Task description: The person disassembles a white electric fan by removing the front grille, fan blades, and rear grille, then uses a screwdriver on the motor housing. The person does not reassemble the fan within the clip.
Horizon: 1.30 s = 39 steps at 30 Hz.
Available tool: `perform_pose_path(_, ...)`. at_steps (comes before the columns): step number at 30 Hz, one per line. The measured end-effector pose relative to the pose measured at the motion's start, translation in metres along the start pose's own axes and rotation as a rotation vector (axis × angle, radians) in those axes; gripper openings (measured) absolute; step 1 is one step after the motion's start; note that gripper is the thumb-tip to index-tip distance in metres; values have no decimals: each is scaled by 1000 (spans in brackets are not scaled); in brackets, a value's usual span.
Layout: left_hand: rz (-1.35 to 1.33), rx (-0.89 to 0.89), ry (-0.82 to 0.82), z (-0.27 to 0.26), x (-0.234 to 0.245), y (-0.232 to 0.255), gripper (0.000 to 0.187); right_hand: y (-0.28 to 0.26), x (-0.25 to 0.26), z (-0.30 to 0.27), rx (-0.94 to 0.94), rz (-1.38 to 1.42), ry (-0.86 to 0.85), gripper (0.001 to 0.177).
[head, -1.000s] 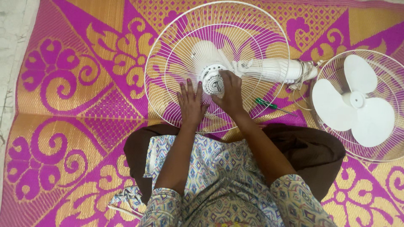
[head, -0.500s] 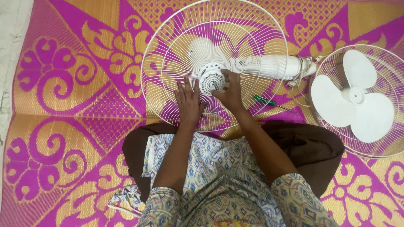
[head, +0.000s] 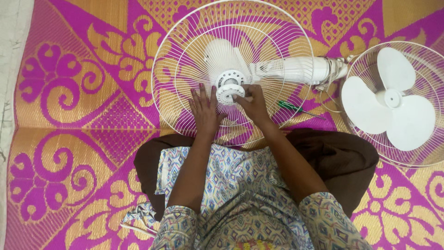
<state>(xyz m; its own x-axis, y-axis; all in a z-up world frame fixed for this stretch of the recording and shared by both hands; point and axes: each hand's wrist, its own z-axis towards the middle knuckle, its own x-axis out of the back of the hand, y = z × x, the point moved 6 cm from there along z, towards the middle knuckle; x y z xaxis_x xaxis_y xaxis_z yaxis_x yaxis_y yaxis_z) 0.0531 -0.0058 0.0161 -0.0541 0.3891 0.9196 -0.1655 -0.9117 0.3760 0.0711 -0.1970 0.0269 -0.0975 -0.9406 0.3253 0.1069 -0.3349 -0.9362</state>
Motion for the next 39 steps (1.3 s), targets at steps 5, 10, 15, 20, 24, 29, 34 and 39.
perform_pose_path(5, 1, -6, 6, 0, 2, 2, 125, 2, 1, -9, -95, 167, -86, 25)
perform_pose_path(10, 5, -20, 25, -4, 4, 3, 124, -15, 5, -18, -128, 291, -233, 17)
perform_pose_path(15, 32, -49, 37, -6, 6, 5, 125, -28, 20, -26, -167, 154, -268, 17)
perform_pose_path(20, 14, -48, 27, -8, 8, 6, 124, -34, 71, -42, -175, 262, -305, 16)
perform_pose_path(24, 24, -55, -10, -11, 12, 7, 114, -36, 137, -53, -172, 403, -212, 17)
perform_pose_path(29, 23, -114, -9, -18, 13, 16, 94, -21, 235, -63, -212, 383, 123, 18)
perform_pose_path(34, 7, -222, -23, -30, 9, 28, 78, 10, 282, -57, -371, 182, 159, 15)
perform_pose_path(39, 21, -260, -53, -32, 7, 36, 74, 32, 291, -45, -495, 420, 164, 13)
